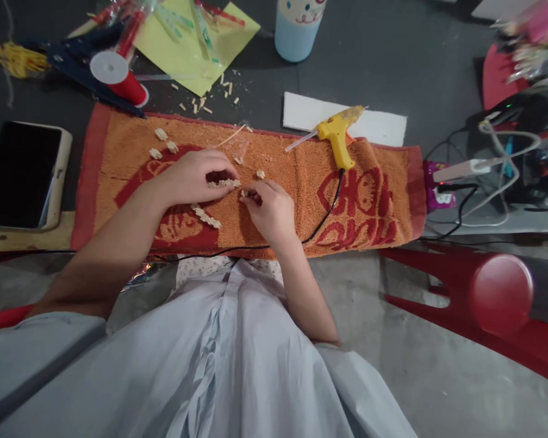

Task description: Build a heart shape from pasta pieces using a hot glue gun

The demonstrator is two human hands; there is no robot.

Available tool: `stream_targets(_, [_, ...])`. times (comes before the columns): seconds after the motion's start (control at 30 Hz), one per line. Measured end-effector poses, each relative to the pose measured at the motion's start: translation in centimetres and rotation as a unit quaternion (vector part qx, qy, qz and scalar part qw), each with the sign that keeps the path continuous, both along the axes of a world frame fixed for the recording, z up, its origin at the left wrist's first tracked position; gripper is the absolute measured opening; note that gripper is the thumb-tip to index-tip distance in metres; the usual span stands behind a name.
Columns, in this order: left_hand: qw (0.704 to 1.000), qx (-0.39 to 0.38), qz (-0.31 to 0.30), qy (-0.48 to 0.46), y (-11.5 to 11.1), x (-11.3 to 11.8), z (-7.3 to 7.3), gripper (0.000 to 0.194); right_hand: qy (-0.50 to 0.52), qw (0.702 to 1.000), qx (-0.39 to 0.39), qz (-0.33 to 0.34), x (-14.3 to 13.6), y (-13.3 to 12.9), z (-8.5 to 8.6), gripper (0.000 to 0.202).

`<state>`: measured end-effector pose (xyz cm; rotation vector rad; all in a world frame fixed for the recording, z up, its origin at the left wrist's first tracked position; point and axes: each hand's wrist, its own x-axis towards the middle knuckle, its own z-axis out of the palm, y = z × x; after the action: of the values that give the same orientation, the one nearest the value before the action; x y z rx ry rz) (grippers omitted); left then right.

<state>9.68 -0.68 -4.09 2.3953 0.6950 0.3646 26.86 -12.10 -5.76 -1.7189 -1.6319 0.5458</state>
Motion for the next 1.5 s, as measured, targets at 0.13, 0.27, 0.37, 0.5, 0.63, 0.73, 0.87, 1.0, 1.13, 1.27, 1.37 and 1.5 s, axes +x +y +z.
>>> stream_targets(0.13, [1.0,0.006,-0.002,-0.002,0.0,0.0,-0.1,0.02,-0.02,0.999,-0.011,-0.03,-0.5,0.2,-0.1,0.005])
stream_targets(0.27, [1.0,0.005,-0.004,-0.009,0.1,0.0,-0.3,0.019,-0.057,0.996,-0.026,-0.063,-0.9,0.4,0.0,0.013])
stream_targets(0.37, [1.0,0.001,-0.004,-0.006,0.1,-0.1,-0.3,0.019,-0.064,0.995,-0.042,-0.063,-0.9,0.5,0.4,0.014])
stream_targets(0.5, [1.0,-0.001,-0.005,-0.001,0.1,-0.1,-0.2,0.019,-0.036,0.998,-0.053,-0.017,-0.4,0.3,0.9,0.017])
stream_targets(0.63, [1.0,-0.001,-0.003,0.001,0.0,0.0,-0.1,0.019,-0.02,0.999,-0.035,0.035,0.3,0.1,1.2,0.025])
stream_targets(0.73, [1.0,0.004,-0.002,0.001,0.0,0.0,-0.1,0.019,-0.024,0.999,-0.024,0.042,0.5,0.1,1.1,0.016])
stream_targets(0.87, [1.0,0.003,-0.001,0.002,0.0,0.0,-0.1,0.019,-0.036,0.999,-0.015,0.026,0.2,0.2,0.7,0.008])
stream_targets(1.0, [1.0,0.003,0.0,0.0,0.0,0.0,-0.1,0.019,-0.038,0.999,0.008,-0.003,-0.2,0.1,0.1,0.008])
stream_targets(1.13, [1.0,0.001,0.0,0.002,0.0,0.0,-0.1,0.018,-0.028,0.999,0.022,-0.02,-0.5,-0.2,-0.7,0.012])
stream_targets(1.27, [1.0,0.006,0.0,0.006,0.0,0.0,-0.2,0.019,-0.039,0.997,0.04,-0.045,-1.0,-0.4,-1.3,0.016])
stream_targets(1.37, [1.0,0.004,-0.002,0.005,0.1,-0.1,-0.2,0.018,-0.058,0.995,0.045,-0.062,-1.2,-0.4,-1.5,0.017])
stream_targets(1.5, [1.0,0.004,0.0,0.003,0.0,0.0,-0.1,0.019,-0.071,0.995,0.042,-0.06,-1.3,-0.3,-1.6,0.017])
